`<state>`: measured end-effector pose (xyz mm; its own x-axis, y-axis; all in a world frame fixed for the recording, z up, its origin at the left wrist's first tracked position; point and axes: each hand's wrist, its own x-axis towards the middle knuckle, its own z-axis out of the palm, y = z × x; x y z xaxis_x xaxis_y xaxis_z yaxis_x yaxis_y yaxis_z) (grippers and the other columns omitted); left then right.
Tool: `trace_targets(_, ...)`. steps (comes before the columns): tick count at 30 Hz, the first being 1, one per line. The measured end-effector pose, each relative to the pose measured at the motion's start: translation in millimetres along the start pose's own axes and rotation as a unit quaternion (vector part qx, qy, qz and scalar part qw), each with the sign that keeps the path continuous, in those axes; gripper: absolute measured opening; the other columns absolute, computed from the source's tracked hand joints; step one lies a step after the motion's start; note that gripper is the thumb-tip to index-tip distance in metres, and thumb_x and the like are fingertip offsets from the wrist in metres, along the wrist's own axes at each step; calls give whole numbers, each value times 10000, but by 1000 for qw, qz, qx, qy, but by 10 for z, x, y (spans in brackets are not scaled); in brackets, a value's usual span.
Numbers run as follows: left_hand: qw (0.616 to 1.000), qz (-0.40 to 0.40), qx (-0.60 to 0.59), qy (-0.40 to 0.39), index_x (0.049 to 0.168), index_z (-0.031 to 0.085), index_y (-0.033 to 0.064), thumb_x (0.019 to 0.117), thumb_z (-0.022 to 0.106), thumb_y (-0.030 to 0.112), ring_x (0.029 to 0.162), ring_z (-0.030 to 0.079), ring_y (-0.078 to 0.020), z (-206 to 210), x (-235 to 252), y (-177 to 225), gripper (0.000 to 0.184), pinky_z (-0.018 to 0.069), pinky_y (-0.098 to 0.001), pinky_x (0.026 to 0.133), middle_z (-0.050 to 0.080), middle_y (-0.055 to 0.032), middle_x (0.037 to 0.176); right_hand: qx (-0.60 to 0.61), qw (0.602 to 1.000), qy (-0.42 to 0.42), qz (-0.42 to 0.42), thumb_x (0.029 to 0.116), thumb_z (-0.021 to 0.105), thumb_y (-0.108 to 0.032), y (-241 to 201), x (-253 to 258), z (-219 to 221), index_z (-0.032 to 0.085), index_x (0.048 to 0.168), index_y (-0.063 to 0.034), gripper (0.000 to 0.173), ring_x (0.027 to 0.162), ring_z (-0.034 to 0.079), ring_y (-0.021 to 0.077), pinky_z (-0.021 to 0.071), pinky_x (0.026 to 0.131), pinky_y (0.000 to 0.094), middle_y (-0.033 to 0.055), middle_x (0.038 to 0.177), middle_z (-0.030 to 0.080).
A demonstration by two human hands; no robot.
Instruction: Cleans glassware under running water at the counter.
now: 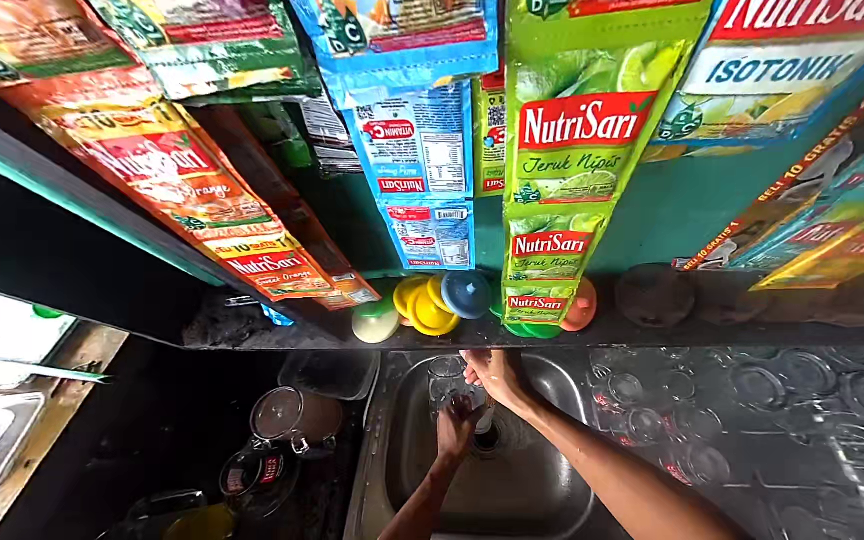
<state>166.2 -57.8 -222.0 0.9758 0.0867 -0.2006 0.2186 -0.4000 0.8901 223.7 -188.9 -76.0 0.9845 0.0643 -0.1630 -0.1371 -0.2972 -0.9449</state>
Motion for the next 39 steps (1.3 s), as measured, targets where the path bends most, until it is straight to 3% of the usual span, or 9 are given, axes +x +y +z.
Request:
trace_targets(5, 1000, 3, 22, -5, 841, 635, 101, 807, 819, 373, 661, 558, -126, -17, 7, -43, 330, 495, -358, 675, 562, 21, 701, -1, 998, 26, -48, 1025, 645, -320, 85, -29, -44, 668, 1102, -31, 301, 604, 709, 149, 636, 624, 323, 60, 745, 718)
trace_targets(9, 999, 1, 43, -15, 857, 637, 101, 818, 811, 381, 682, 564, -131, -54, 2, -71, 332, 497, -367, 692, 568, 16, 719, 18, 994, 107, -25, 1059, 498, -224, 562, -151, -79, 564, 1261, 14, 319, 906, 660, 238, 569, 832, 438, 149, 1036, 648)
trace_targets(12, 993, -2, 104, -55, 902, 657, 80, 854, 775, 413, 712, 588, -162, -94, -1, -50, 356, 507, -394, 713, 593, -13, 748, -53, 992, -108, 24, 978, 593, -157, 1036, -63, -160, 674, 1190, 11, 283, 1028, 689, 263, 563, 933, 464, 175, 1119, 700)
trace_targets(14, 986, 1, 144, -87, 955, 678, 58, 879, 758, 421, 767, 621, -181, -108, -7, -12, 379, 526, -403, 771, 636, -43, 803, -93, 959, -264, 54, 999, 582, -168, 1149, 69, -145, 683, 1223, 14, 306, 1120, 661, 285, 509, 1011, 489, 201, 1187, 689)
trace_targets(16, 983, 5, 153, -97, 969, 681, 49, 889, 753, 404, 789, 630, -185, -96, -6, 24, 372, 529, -402, 793, 649, -51, 823, -81, 946, -304, 71, 1038, 546, -157, 1160, 155, -119, 692, 1198, 34, 288, 1090, 650, 255, 489, 1004, 448, 199, 1161, 689)
trace_targets(22, 987, -7, 138, -81, 928, 665, 60, 873, 770, 397, 740, 596, -164, -102, -3, -11, 357, 510, -379, 747, 610, -27, 776, -81, 959, -254, 99, 975, 699, -196, 1116, 190, -106, 715, 1106, 25, 257, 1000, 670, 233, 526, 952, 428, 174, 1065, 703)
trace_targets(27, 978, -13, 170, -120, 976, 685, 50, 897, 748, 390, 797, 621, -176, -171, -36, -2, 355, 519, -389, 801, 645, -50, 829, -63, 924, -364, 94, 1000, 663, -176, 1206, 295, -167, 669, 1114, 64, 265, 999, 640, 193, 504, 951, 402, 167, 1074, 679)
trace_targets(32, 974, -16, 168, -148, 993, 683, 48, 911, 726, 401, 791, 626, -186, -206, -84, 71, 365, 527, -402, 786, 647, -56, 835, -30, 879, -447, 161, 1006, 662, -227, 1277, 435, -247, 632, 1147, 1, 270, 896, 611, 130, 523, 800, 338, 90, 1038, 648)
trace_targets(39, 978, -25, 165, -123, 968, 678, 62, 910, 734, 407, 777, 617, -170, -203, -88, 38, 355, 519, -386, 770, 635, -40, 813, -29, 914, -391, 109, 959, 734, -223, 1317, 407, -182, 672, 1083, 34, 293, 900, 649, 151, 550, 863, 361, 117, 995, 681)
